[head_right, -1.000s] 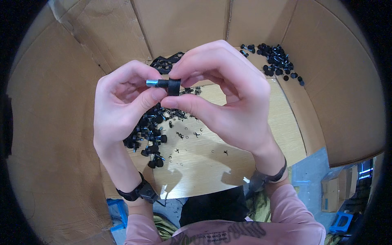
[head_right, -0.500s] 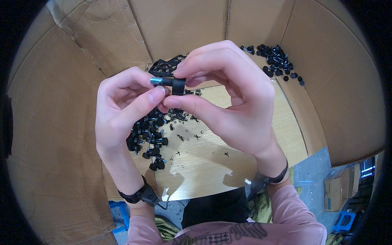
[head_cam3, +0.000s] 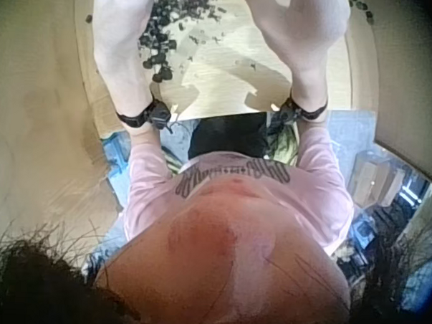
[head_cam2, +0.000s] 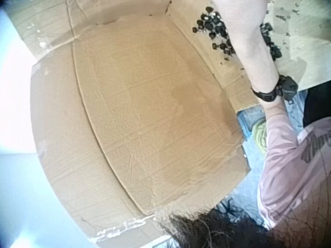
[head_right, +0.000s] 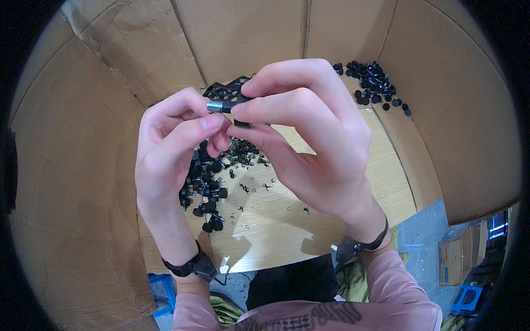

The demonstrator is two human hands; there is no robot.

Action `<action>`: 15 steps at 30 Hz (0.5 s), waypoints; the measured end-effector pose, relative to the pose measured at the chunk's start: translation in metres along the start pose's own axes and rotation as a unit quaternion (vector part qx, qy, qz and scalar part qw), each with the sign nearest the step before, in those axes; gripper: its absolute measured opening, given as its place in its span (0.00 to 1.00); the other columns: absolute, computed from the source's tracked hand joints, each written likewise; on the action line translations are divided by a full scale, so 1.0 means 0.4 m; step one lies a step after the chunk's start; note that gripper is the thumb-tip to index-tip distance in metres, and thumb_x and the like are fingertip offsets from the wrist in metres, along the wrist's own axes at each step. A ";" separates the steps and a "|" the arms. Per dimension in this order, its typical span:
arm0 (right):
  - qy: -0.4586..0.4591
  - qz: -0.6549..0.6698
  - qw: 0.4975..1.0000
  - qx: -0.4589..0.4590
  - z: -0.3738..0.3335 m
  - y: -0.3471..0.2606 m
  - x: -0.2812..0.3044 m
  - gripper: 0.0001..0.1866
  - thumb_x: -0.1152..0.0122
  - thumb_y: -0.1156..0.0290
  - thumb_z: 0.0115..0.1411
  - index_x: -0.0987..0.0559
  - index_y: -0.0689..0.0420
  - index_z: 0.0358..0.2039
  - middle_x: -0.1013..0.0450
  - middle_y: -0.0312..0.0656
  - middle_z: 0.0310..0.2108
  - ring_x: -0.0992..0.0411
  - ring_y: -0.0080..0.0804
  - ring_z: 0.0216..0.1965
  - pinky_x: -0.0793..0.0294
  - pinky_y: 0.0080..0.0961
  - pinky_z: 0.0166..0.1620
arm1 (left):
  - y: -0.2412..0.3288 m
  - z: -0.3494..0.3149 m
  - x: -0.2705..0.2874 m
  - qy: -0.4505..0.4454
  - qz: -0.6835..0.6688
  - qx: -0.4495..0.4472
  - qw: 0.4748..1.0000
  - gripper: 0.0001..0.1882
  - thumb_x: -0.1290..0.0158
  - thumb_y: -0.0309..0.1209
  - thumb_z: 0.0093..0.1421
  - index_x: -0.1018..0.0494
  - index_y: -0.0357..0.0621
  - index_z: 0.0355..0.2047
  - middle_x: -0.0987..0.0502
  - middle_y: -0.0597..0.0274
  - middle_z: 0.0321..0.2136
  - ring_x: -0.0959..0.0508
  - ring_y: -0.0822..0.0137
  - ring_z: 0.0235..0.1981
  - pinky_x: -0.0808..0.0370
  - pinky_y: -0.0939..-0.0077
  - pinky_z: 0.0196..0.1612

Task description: Assembling small black plastic knobs by placing a metal ring onto the bolt of the knob.

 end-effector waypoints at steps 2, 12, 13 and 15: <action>0.000 0.002 1.000 0.000 -0.002 0.000 -0.001 0.18 0.31 0.87 0.40 0.26 0.62 0.33 0.32 0.47 0.40 0.29 0.33 0.42 0.26 0.25 0.44 | -0.009 0.000 0.002 -0.001 0.001 0.024 1.000 0.05 0.46 0.25 0.55 0.27 0.34 0.29 0.23 0.58 0.24 0.24 0.74 0.24 0.30 0.84 0.27; 0.044 0.175 0.977 -0.117 0.000 0.064 0.019 0.20 0.34 0.87 0.46 0.30 0.67 0.40 0.33 0.49 0.42 0.29 0.33 0.44 0.24 0.25 0.46 | -0.002 0.007 0.056 0.095 0.156 -0.001 0.983 0.08 0.49 0.26 0.57 0.27 0.32 0.32 0.23 0.56 0.28 0.25 0.72 0.27 0.30 0.80 0.32; 0.044 0.175 0.977 -0.117 0.000 0.061 0.020 0.20 0.34 0.87 0.46 0.30 0.67 0.40 0.33 0.49 0.42 0.29 0.33 0.44 0.24 0.25 0.46 | -0.012 0.010 0.069 0.108 0.231 0.002 0.967 0.08 0.49 0.26 0.58 0.27 0.31 0.34 0.23 0.56 0.29 0.25 0.72 0.29 0.29 0.80 0.34; 0.029 0.216 0.962 -0.167 -0.008 0.078 0.006 0.19 0.35 0.86 0.47 0.30 0.67 0.40 0.32 0.48 0.41 0.27 0.33 0.41 0.23 0.25 0.46 | -0.024 0.013 0.077 0.120 0.304 0.006 0.945 0.09 0.50 0.25 0.59 0.26 0.31 0.37 0.23 0.56 0.31 0.25 0.72 0.31 0.29 0.80 0.37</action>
Point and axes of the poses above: each hand's wrist, its own z-axis towards the middle knuckle, its own x-axis out of the back of the hand, y = z × x, the point moved 10 cm from there along z, towards the middle knuckle
